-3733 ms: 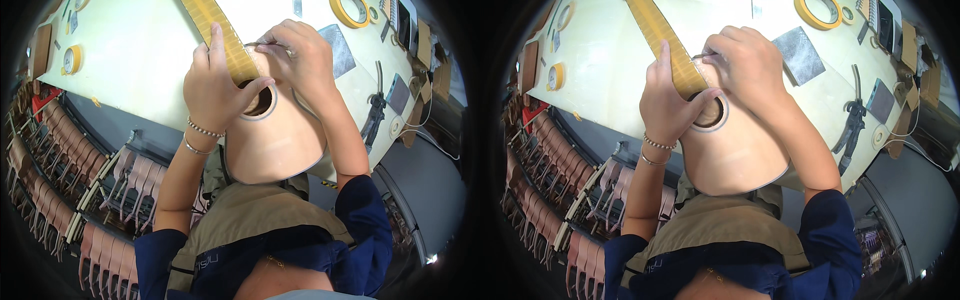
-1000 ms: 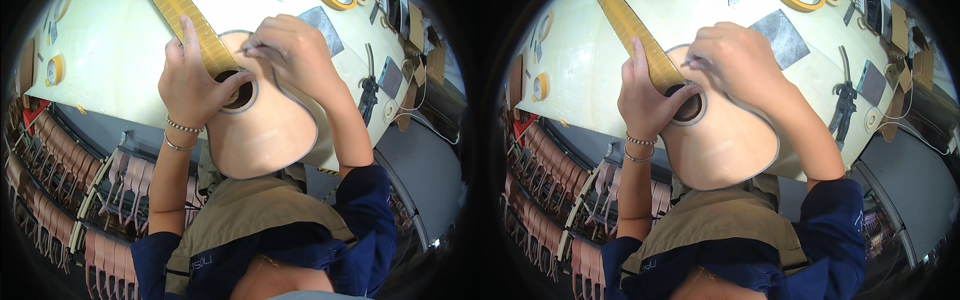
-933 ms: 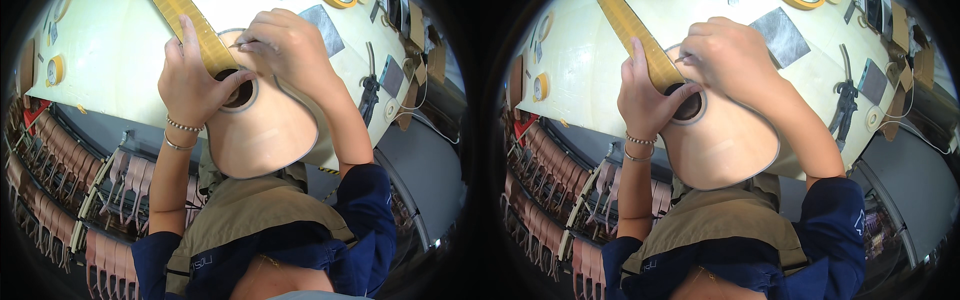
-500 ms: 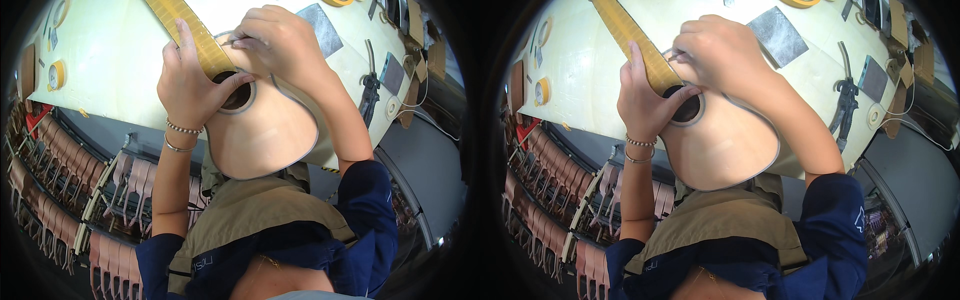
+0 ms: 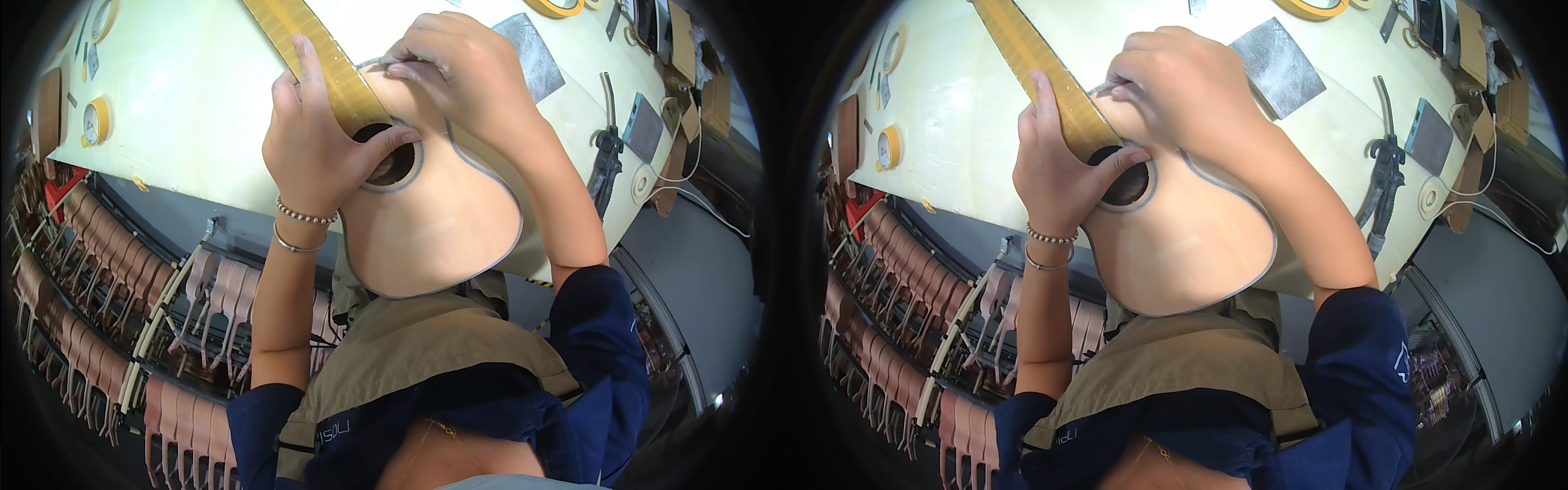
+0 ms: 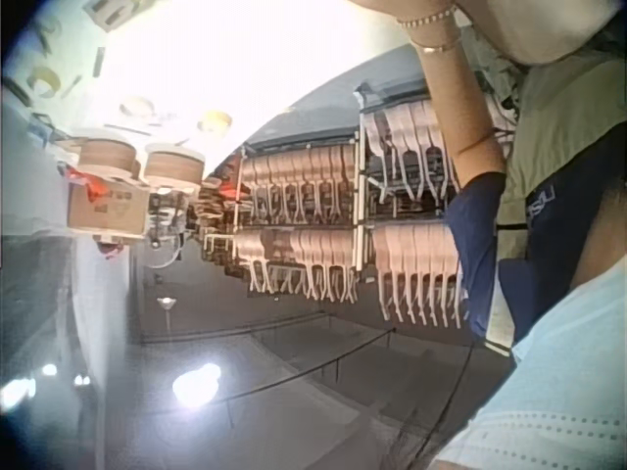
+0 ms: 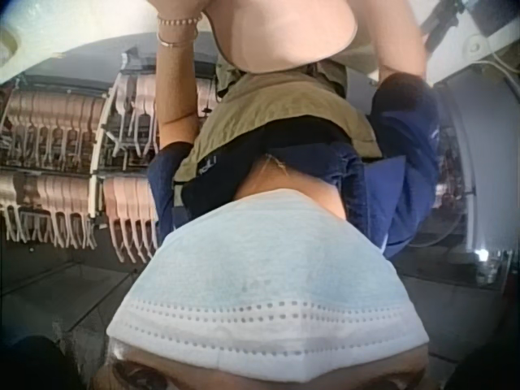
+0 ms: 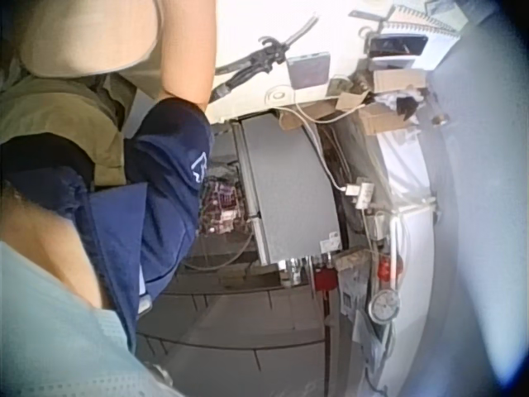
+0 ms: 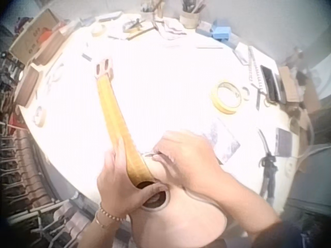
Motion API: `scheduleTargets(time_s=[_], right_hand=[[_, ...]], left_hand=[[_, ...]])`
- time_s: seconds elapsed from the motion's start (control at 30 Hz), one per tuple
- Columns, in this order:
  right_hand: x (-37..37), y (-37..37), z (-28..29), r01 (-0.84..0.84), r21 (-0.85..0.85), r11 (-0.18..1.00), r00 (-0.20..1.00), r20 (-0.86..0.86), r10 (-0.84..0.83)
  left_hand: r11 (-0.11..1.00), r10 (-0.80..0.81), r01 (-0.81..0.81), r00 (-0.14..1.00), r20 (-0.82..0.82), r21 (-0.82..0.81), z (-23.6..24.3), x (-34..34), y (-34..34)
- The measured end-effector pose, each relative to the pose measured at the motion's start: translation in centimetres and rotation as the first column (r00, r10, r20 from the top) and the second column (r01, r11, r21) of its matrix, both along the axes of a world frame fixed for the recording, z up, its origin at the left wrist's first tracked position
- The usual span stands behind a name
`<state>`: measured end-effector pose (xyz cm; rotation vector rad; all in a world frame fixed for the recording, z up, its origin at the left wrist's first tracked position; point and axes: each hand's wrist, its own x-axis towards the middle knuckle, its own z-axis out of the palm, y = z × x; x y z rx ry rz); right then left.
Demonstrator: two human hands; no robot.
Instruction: The person sands the body of an acoustic guitar using a handheld electric sander and then hand-sands the edges with a sanding block. The person also uses a small tool to scrape or clean the edges around the soundhole.
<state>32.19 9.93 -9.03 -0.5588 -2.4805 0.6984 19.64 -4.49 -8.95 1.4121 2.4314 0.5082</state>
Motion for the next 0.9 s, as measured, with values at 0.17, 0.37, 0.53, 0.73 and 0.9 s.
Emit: scheduleTargets(time_s=[0.17, 0.37, 0.53, 0.73, 0.9], right_hand=[[0.1, -0.1, 0.3, -0.062, 0.032, 0.998, 0.996, 0.062, 0.06], [3.6, -0.3, 1.6, -0.238, -0.109, 0.965, 0.962, 0.109, 0.249], [0.5, 2.1, -0.2, -0.136, -0.019, 0.99, 0.991, 0.006, 0.136], [0.1, 1.8, -0.2, -0.22, 0.038, 0.975, 0.975, 0.024, 0.219], [-0.2, 2.2, -0.4, -0.208, 0.016, 0.978, 0.978, 0.012, 0.208]], left_hand=[[1.0, -0.001, 0.001, 1.0, -0.017, 0.014, -0.1, 0.1, -0.1], [0.999, 0.015, -0.013, 0.998, -0.059, 0.036, -0.6, 0.0, -0.5], [1.0, 0.004, -0.003, 1.0, -0.019, 0.02, -0.3, -0.1, -0.1], [0.978, -0.038, 0.061, 0.992, -0.119, 0.198, -2.0, -0.3, -1.0], [0.99, -0.035, 0.048, 0.995, -0.098, 0.135, -1.5, -0.1, -0.8]])
